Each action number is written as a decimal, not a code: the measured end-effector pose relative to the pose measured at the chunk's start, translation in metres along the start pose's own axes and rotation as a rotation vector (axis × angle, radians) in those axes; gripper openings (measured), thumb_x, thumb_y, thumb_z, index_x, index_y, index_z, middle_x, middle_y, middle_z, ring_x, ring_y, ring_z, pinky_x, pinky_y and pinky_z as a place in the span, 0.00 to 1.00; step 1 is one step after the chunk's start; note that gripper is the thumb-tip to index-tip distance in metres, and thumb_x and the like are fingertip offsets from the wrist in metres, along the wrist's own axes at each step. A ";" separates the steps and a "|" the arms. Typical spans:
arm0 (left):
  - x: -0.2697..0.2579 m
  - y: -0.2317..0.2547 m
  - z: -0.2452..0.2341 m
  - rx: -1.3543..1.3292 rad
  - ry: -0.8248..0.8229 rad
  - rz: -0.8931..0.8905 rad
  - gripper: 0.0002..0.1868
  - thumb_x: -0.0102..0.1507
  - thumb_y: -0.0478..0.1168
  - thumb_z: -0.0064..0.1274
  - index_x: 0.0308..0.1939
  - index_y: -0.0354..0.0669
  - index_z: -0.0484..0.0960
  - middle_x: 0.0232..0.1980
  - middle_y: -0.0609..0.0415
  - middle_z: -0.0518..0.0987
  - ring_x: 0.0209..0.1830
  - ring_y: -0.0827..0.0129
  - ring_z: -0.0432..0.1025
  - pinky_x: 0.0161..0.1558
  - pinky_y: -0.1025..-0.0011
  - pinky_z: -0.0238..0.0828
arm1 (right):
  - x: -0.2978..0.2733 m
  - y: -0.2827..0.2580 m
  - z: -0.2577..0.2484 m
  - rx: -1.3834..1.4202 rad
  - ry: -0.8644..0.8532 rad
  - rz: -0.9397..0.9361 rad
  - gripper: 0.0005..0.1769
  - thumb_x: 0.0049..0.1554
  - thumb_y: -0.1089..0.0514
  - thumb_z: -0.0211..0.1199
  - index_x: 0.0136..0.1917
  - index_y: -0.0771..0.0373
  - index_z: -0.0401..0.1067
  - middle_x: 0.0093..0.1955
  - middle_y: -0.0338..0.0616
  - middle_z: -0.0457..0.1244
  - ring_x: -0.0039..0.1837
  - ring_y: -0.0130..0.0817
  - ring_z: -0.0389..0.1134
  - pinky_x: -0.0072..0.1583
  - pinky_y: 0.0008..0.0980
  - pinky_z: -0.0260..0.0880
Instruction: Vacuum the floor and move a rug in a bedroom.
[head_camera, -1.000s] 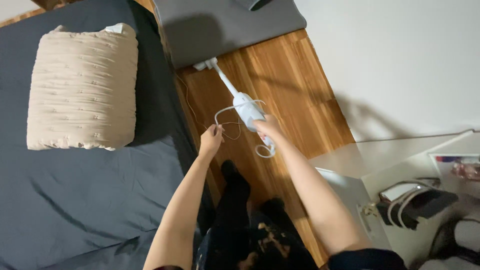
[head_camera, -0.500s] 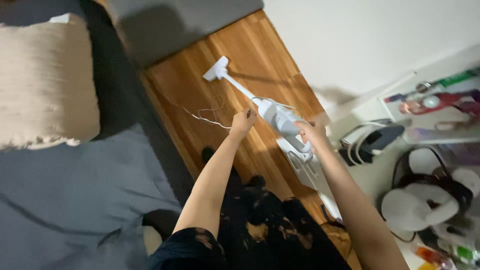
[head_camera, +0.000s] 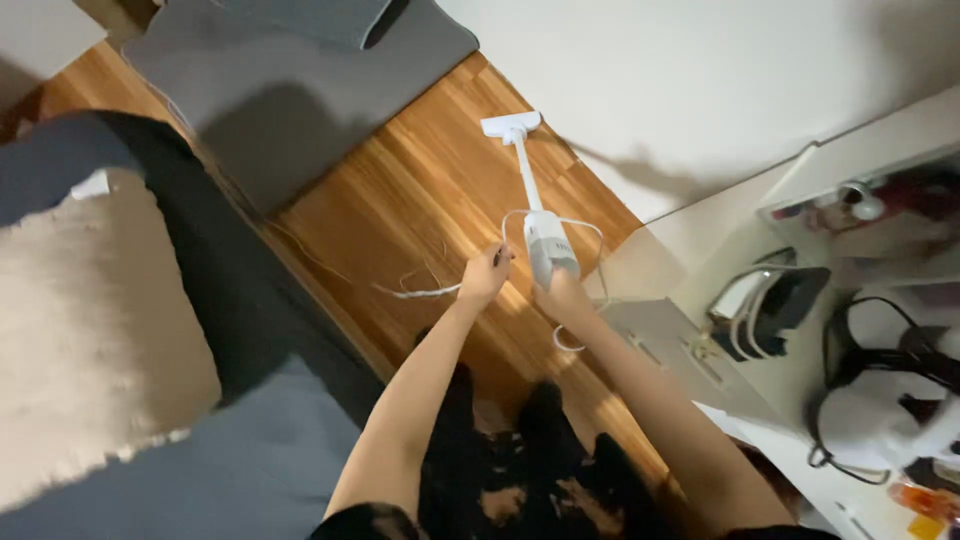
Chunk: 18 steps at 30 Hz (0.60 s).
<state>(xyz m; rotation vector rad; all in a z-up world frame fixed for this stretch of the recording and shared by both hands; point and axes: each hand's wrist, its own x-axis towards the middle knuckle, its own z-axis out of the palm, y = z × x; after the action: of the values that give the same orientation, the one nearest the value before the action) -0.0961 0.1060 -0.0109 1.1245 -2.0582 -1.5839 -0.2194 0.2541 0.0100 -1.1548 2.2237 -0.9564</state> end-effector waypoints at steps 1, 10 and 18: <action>0.004 -0.005 -0.014 0.002 -0.011 0.002 0.16 0.71 0.50 0.47 0.47 0.41 0.82 0.31 0.42 0.81 0.29 0.55 0.77 0.36 0.59 0.73 | 0.011 -0.015 0.010 0.000 0.007 0.009 0.14 0.57 0.57 0.58 0.52 0.69 0.73 0.44 0.59 0.69 0.47 0.53 0.71 0.50 0.49 0.70; 0.040 -0.031 -0.085 0.018 0.105 0.162 0.17 0.72 0.50 0.48 0.50 0.42 0.83 0.39 0.39 0.82 0.39 0.51 0.78 0.39 0.59 0.74 | 0.061 -0.129 0.060 -0.007 0.177 -0.005 0.17 0.53 0.53 0.65 0.52 0.66 0.73 0.48 0.60 0.69 0.52 0.58 0.70 0.53 0.50 0.70; 0.062 -0.040 -0.082 -0.529 0.113 -0.126 0.18 0.74 0.48 0.47 0.45 0.34 0.80 0.30 0.59 0.72 0.31 0.75 0.64 0.37 0.71 0.62 | 0.099 -0.106 0.089 -0.022 0.160 0.313 0.28 0.51 0.47 0.64 0.62 0.62 0.72 0.52 0.63 0.68 0.55 0.60 0.71 0.55 0.50 0.71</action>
<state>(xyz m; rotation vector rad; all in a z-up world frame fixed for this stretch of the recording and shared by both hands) -0.0665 0.0015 -0.0326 1.1192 -1.3929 -1.9174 -0.1598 0.0958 0.0242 -0.7283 2.4531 -0.9206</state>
